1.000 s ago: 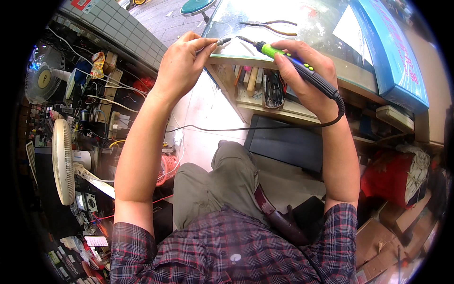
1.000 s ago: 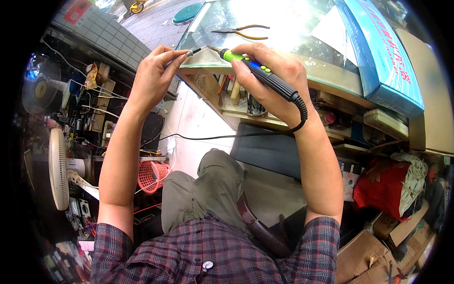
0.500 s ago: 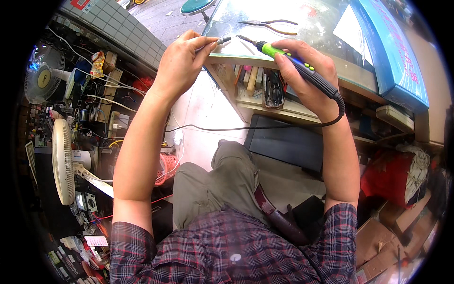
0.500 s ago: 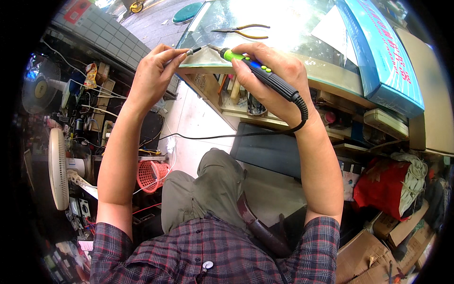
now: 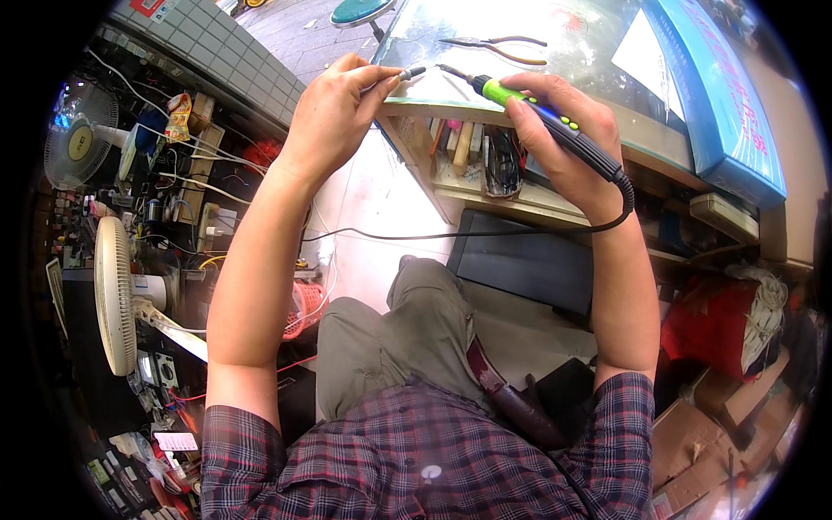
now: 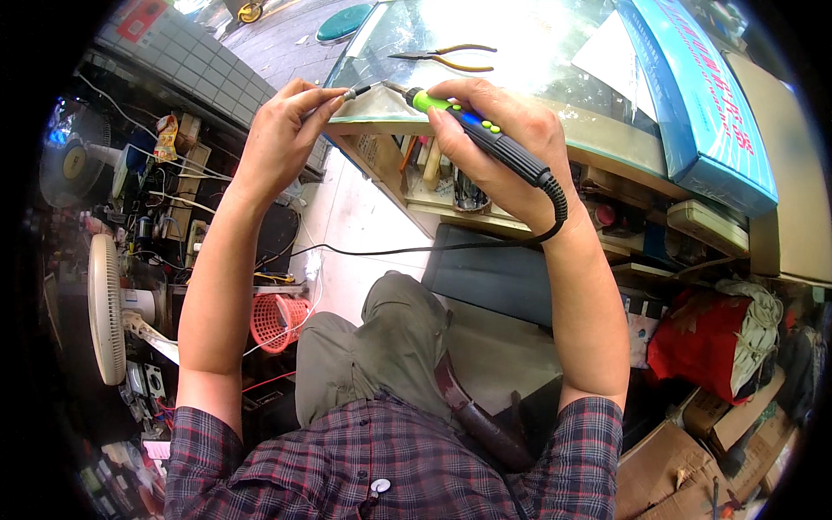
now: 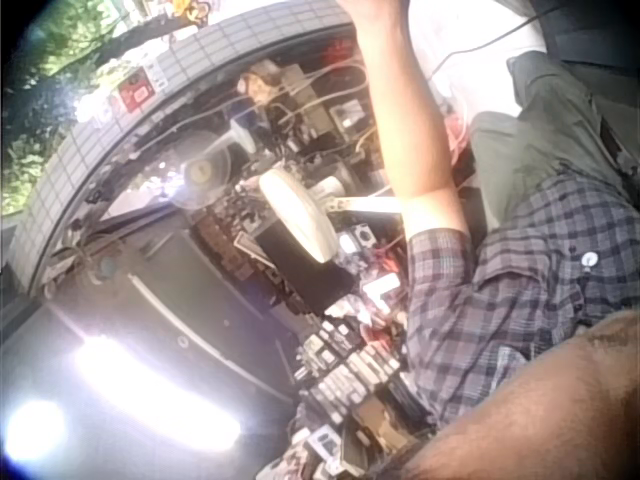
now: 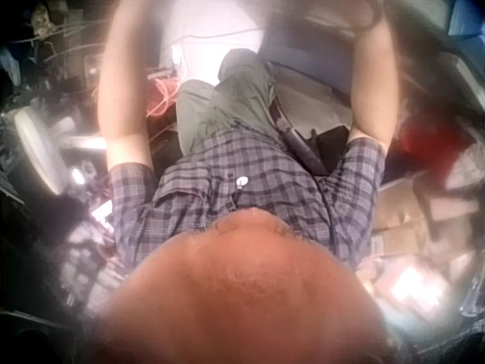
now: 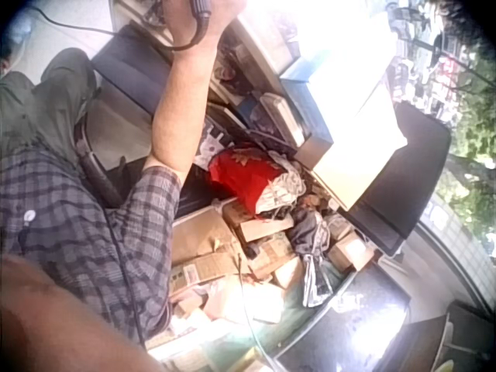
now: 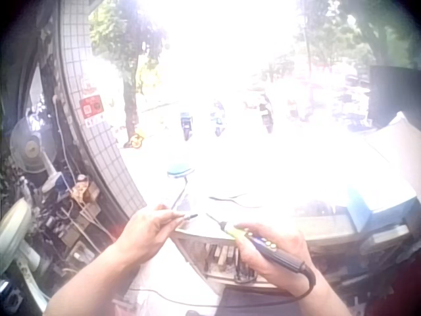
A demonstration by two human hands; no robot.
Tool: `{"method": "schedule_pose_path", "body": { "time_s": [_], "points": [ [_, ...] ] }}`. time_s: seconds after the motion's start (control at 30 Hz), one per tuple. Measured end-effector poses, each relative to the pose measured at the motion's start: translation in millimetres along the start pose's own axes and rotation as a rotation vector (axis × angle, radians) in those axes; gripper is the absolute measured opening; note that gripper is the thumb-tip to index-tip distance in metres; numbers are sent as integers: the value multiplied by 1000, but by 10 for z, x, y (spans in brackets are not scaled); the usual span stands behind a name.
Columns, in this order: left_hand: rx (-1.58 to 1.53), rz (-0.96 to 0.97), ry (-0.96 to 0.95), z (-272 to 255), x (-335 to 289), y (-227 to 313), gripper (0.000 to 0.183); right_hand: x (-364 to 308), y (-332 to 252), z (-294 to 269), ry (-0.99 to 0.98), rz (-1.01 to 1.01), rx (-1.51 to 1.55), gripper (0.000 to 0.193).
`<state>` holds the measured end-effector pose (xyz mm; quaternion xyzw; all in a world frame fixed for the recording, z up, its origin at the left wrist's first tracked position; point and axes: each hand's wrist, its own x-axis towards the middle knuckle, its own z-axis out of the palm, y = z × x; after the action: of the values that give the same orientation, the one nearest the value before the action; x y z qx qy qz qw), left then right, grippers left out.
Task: The person strips the insulation from a red wire using pliers, then uses a soldering iron to tin the exposed wire ends. They continue to hold and inspect the prepared wire.
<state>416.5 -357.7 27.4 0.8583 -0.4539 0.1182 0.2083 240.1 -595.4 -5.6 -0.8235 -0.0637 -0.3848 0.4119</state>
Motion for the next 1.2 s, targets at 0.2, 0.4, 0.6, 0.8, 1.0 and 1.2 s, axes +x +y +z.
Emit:
{"method": "schedule_pose_path", "body": {
  "time_s": [0.2, 0.4, 0.6, 0.8, 1.0, 1.2],
  "points": [
    [7, 5, -4, -3, 11, -8, 28, 1, 5, -2, 2, -8, 2, 23],
    [-4, -14, -6, 0, 7, 5, 28, 0, -9, -16, -15, 6, 0, 23],
    [15, 0, -8, 2, 12, -11, 28, 0, 0, -13, -14, 1, 0, 23],
    [23, -3, 2, 16, 6, -5, 28, 2, 8, 2, 2, -8, 1, 22],
    [9, 6, 9, 21, 5, -13, 28, 2, -9, 1, 0, 9, 5, 22],
    [21, 20, 8, 13, 18, -14, 28, 1, -11, -3, 3, 16, 5, 22]
  ]
}}
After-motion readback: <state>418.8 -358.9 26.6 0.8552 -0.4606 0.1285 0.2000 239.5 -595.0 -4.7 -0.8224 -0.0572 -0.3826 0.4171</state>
